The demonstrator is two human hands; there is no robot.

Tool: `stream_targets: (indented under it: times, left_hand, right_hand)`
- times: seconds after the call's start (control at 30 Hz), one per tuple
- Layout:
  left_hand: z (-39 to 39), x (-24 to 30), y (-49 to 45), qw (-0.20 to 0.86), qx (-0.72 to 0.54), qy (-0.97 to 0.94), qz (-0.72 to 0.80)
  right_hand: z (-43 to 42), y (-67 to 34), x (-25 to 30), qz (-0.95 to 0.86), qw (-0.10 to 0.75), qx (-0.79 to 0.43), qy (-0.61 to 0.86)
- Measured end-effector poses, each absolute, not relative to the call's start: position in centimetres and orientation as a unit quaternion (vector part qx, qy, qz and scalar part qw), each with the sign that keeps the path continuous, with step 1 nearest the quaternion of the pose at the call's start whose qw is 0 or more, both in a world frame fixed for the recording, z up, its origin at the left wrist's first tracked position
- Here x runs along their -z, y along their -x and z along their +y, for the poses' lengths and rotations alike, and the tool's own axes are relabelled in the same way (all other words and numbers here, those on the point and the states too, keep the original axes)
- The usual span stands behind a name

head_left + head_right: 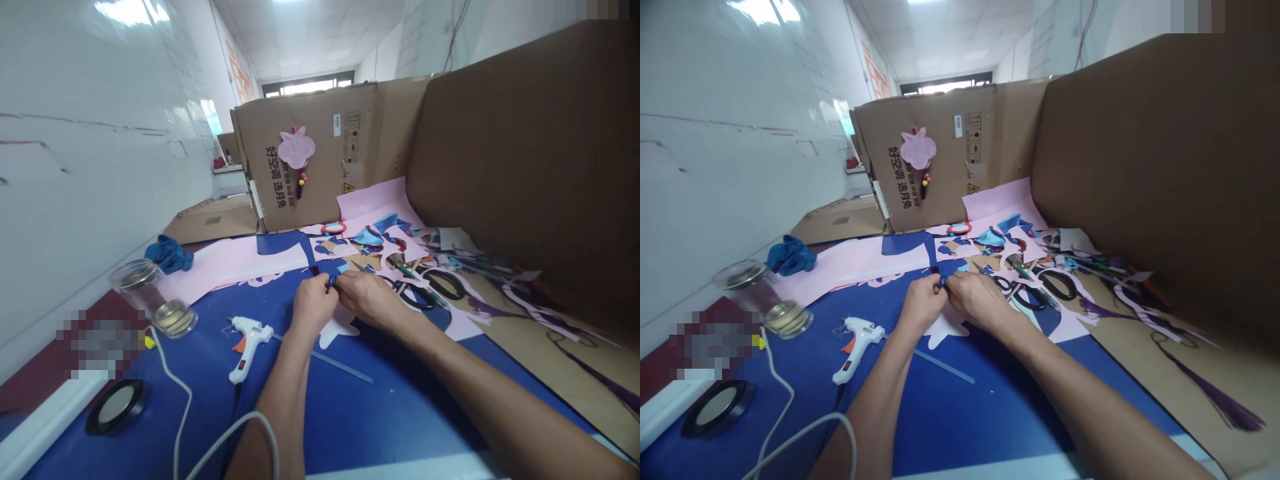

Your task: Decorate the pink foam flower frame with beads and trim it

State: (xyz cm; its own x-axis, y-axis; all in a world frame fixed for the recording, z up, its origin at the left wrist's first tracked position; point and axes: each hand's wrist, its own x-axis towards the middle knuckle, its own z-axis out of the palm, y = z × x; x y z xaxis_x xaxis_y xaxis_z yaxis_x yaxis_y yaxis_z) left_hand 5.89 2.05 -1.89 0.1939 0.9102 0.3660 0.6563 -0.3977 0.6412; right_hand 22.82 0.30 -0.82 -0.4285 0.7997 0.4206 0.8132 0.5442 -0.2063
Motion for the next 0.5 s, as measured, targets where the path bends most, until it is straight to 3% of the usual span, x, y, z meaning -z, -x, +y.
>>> stream_targets:
  times: [0.23,0.5]
  left_hand:
    - [2.18,1.87,-5.49,0.162,-0.343,-0.785,0.489]
    - [1.85,1.91,-6.26,0.116,-0.328,-0.794,0.499]
  right_hand:
    - [0.93,-23.64,0.93,-0.833,0.294,-0.097,0.459]
    - [0.98,-23.57,1.15,-0.823,0.295,-0.068,0.481]
